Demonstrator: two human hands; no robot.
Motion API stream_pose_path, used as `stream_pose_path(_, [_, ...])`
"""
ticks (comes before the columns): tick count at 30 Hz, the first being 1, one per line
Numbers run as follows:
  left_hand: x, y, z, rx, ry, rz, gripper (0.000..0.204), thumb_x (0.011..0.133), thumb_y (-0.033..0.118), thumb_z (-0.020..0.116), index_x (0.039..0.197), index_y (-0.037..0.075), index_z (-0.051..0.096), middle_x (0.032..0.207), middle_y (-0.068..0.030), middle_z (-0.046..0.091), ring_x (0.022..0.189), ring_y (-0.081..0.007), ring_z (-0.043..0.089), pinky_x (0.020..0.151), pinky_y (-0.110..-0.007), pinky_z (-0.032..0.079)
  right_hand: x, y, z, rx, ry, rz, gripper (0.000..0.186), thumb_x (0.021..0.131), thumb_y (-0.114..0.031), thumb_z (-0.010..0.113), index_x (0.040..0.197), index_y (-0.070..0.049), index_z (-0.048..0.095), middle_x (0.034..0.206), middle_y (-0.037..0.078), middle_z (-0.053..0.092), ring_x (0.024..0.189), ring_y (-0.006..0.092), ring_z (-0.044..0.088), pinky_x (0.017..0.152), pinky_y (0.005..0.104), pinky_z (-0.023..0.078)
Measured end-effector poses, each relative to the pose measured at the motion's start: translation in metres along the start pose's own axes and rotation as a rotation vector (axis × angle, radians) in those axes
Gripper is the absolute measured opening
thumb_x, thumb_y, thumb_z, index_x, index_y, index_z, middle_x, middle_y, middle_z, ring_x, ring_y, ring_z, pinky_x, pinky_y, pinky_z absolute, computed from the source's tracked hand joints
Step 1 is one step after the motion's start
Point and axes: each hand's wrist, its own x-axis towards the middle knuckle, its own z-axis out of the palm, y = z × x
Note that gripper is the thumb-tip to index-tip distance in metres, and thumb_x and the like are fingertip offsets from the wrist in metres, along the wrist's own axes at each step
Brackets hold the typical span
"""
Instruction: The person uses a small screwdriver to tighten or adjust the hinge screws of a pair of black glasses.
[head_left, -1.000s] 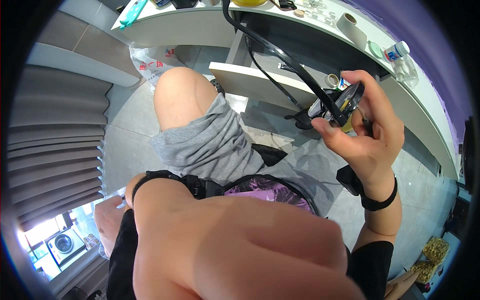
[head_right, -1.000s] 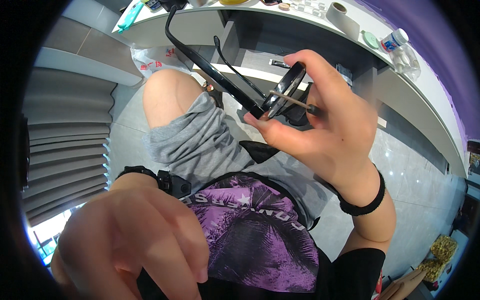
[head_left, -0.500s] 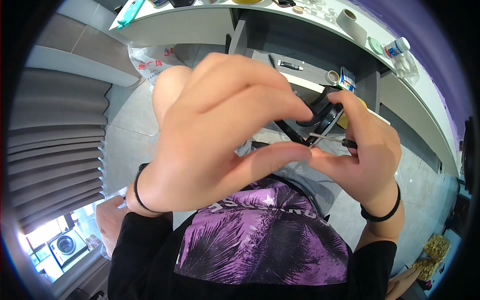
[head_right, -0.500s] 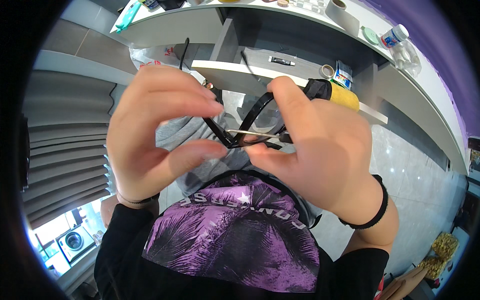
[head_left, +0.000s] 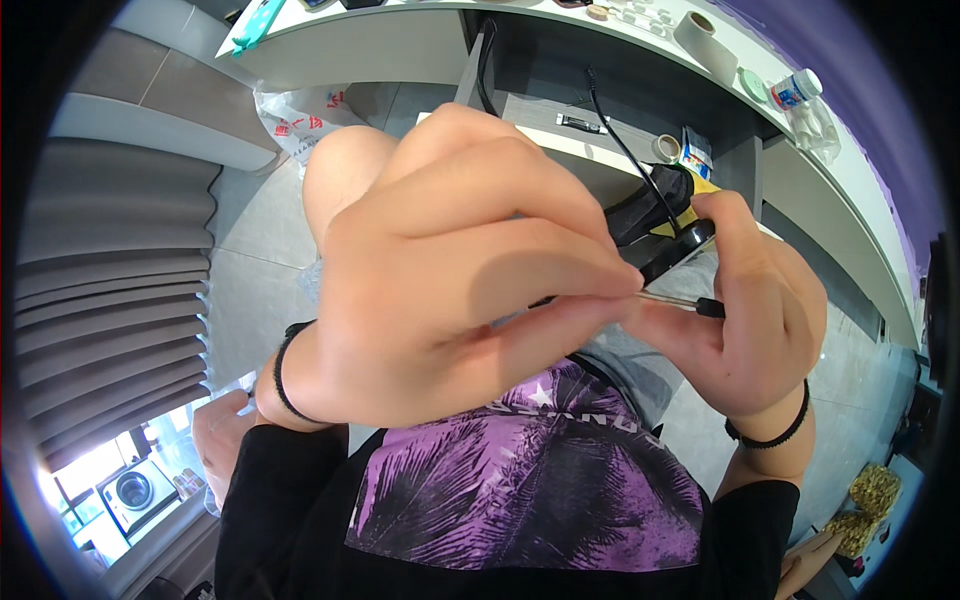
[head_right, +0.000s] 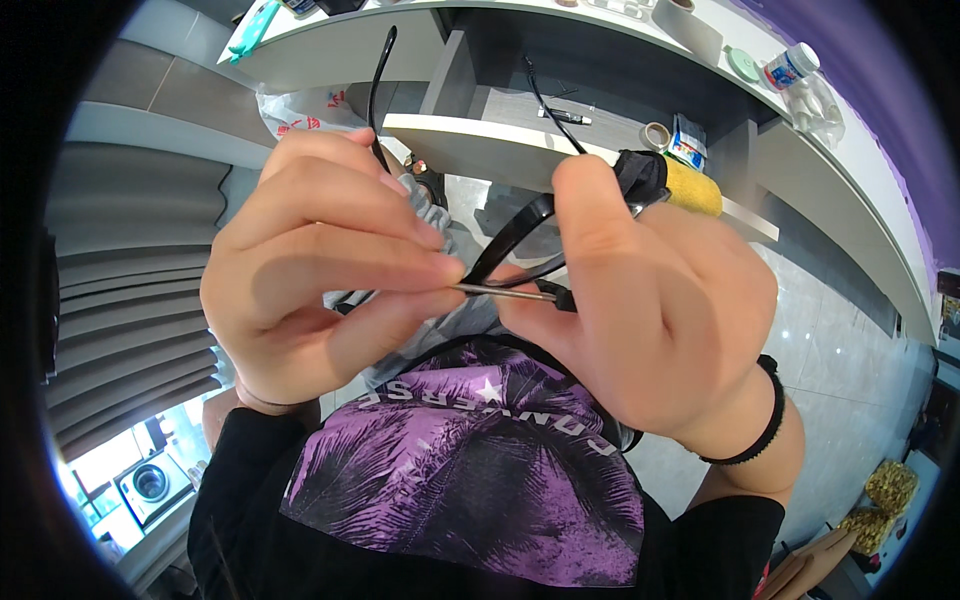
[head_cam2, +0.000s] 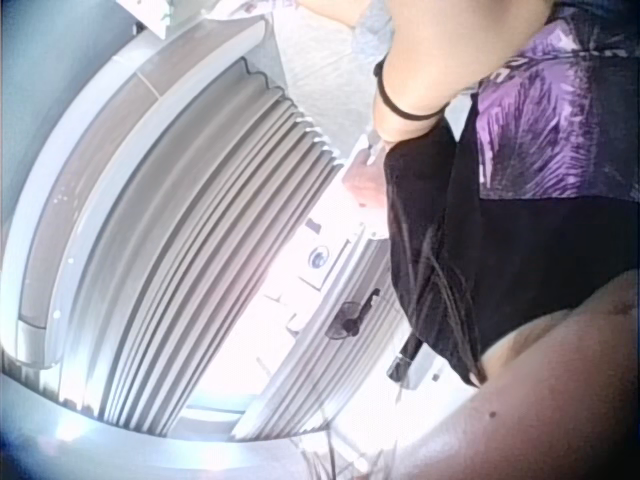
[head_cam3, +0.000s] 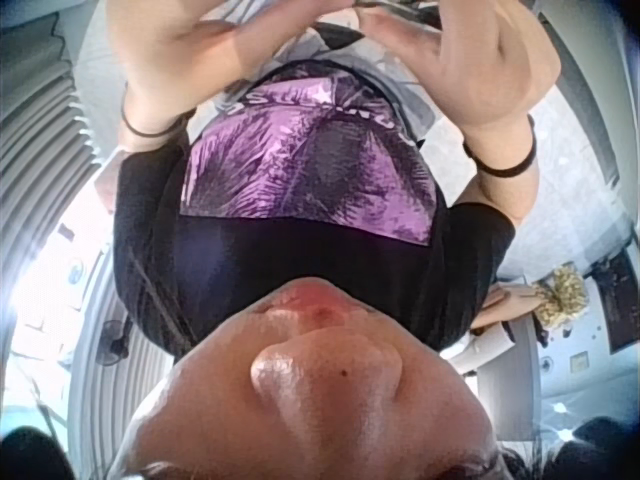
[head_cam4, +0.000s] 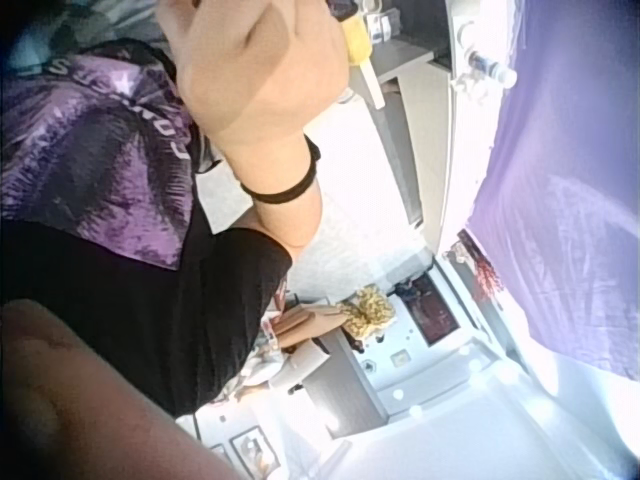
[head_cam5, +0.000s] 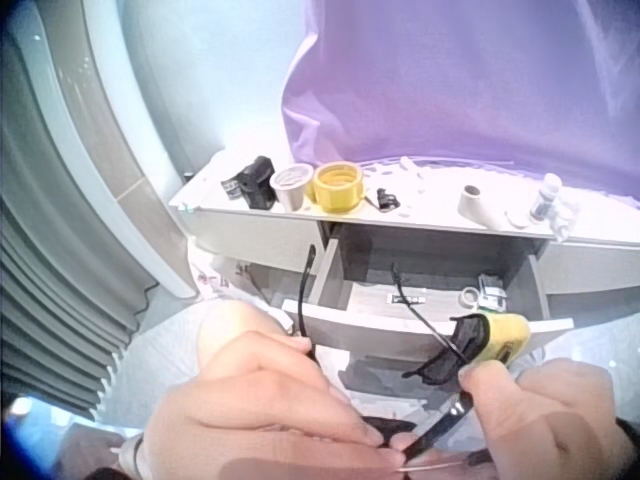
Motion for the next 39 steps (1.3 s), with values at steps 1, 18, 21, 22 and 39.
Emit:
stream_pose_path(1, [-0.001, 0.000, -0.002, 0.002, -0.002, -0.007, 0.019, 0.058, 0.007, 0.076, 0.076, 0.009, 0.067, 0.080, -0.0024, 0.062, 0.077, -0.0194, 0.055, 0.081, -0.037, 0.040, 0.000, -0.001, -0.002, -0.005, -0.022, 0.014, 0.061, 0.056, -0.029, 0.081, 0.099, 0.006, 0.057, 0.081, 0.009, 0.060, 0.052, 0.0155, 0.045, 0.048, 0.0244, 0.040])
stream_pose_path(18, [-0.006, -0.003, -0.009, -0.066, 0.066, -0.108, 0.015, 0.075, 0.019, 0.066, 0.072, 0.005, 0.062, 0.077, -0.0060, 0.058, 0.075, -0.0200, 0.053, 0.087, -0.043, 0.039, 0.004, -0.008, -0.008, 0.034, -0.037, 0.123, 0.072, 0.044, -0.031, 0.083, 0.103, 0.000, 0.057, 0.057, -0.001, 0.033, 0.047, 0.0103, 0.034, 0.043, 0.0240, 0.028])
stream_pose_path(21, [-0.007, 0.000, -0.015, -0.081, 0.049, -0.124, 0.021, 0.082, 0.022, 0.059, 0.070, 0.005, 0.061, 0.076, -0.0065, 0.058, 0.076, -0.0202, 0.052, 0.087, -0.043, 0.040, 0.005, -0.011, -0.010, 0.026, -0.055, 0.158, 0.072, 0.043, -0.031, 0.083, 0.103, 0.000, 0.057, 0.057, -0.001, 0.033, 0.047, 0.0099, 0.034, 0.043, 0.0240, 0.028])
stream_pose_path(22, [-0.006, 0.001, -0.018, -0.077, 0.030, -0.129, 0.023, 0.084, 0.022, 0.057, 0.070, 0.005, 0.061, 0.076, -0.0067, 0.058, 0.076, -0.0201, 0.052, 0.087, -0.043, 0.040, 0.006, -0.010, -0.009, 0.032, -0.039, 0.152, 0.069, 0.044, -0.029, 0.084, 0.102, -0.001, 0.058, 0.056, -0.001, 0.033, 0.047, 0.0099, 0.034, 0.043, 0.0242, 0.027])
stream_pose_path(39, [0.002, -0.031, -0.006, -0.307, 0.248, -0.444, 0.019, 0.088, 0.010, 0.052, 0.101, -0.003, 0.056, 0.098, -0.0107, 0.061, 0.093, -0.0152, 0.057, 0.085, -0.026, 0.042, -0.031, 0.082, 0.007, 1.108, -0.527, 0.831, 0.034, 0.066, -0.013, 0.072, 0.092, 0.006, 0.061, 0.069, -0.003, 0.051, 0.055, 0.0036, 0.039, 0.048, 0.0201, 0.031])
